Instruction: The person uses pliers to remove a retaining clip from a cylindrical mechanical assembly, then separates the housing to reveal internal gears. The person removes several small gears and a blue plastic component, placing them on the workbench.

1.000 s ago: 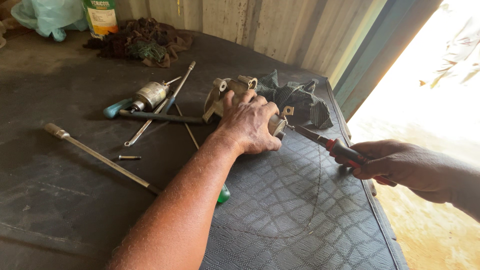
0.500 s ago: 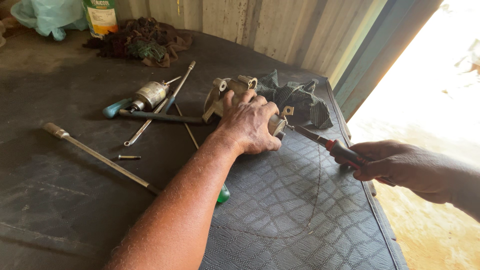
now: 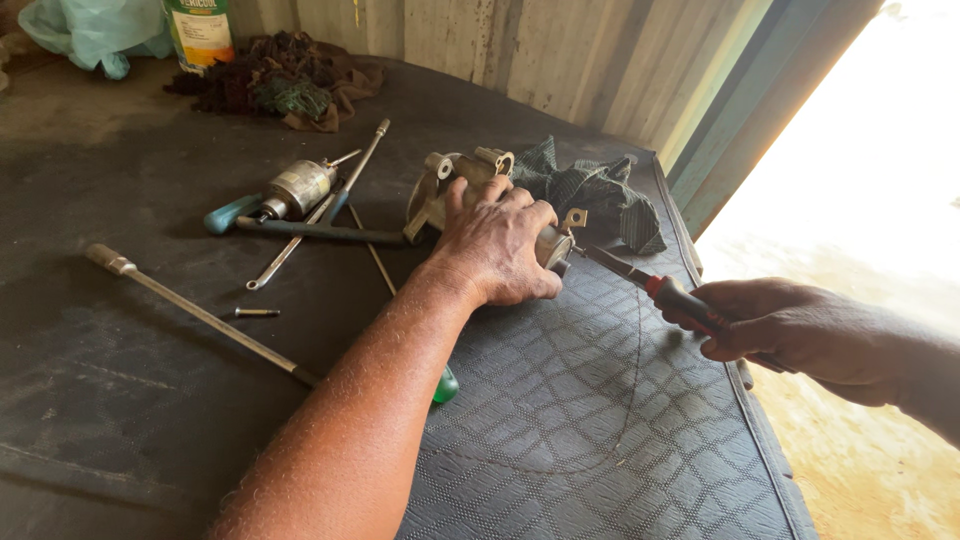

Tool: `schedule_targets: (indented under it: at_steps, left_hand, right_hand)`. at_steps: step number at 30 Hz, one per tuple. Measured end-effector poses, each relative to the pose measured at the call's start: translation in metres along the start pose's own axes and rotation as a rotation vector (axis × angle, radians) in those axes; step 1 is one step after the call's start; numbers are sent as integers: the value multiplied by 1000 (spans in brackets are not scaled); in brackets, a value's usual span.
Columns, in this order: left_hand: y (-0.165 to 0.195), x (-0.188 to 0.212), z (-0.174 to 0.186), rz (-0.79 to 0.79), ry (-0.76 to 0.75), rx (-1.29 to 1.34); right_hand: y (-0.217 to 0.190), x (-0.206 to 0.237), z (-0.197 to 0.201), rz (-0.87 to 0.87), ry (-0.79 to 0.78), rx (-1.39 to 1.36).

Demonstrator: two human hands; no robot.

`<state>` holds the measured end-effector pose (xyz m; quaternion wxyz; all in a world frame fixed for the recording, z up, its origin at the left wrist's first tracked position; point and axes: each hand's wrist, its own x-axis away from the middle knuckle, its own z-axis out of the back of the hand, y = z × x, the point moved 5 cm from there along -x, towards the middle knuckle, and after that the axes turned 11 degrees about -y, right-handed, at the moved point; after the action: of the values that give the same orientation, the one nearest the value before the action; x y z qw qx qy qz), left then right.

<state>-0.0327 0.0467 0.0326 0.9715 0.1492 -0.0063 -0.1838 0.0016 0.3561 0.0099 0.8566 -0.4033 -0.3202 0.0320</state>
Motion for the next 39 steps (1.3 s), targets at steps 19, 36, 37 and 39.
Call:
schedule_targets:
  at_steps: [19, 36, 37, 39]
  left_hand:
    - [2, 0, 2, 6, -6, -2]
    - [-3, 2, -2, -45, 67, -31]
    - [-3, 2, -2, -47, 67, -24]
    - [-4, 3, -3, -42, 61, -24]
  right_hand:
    - [-25, 11, -25, -171, 140, 283]
    - [-97, -79, -51, 277, 299, 145]
    - [-96, -84, -51, 263, 285, 137]
    - [-91, -89, -49, 228, 256, 116]
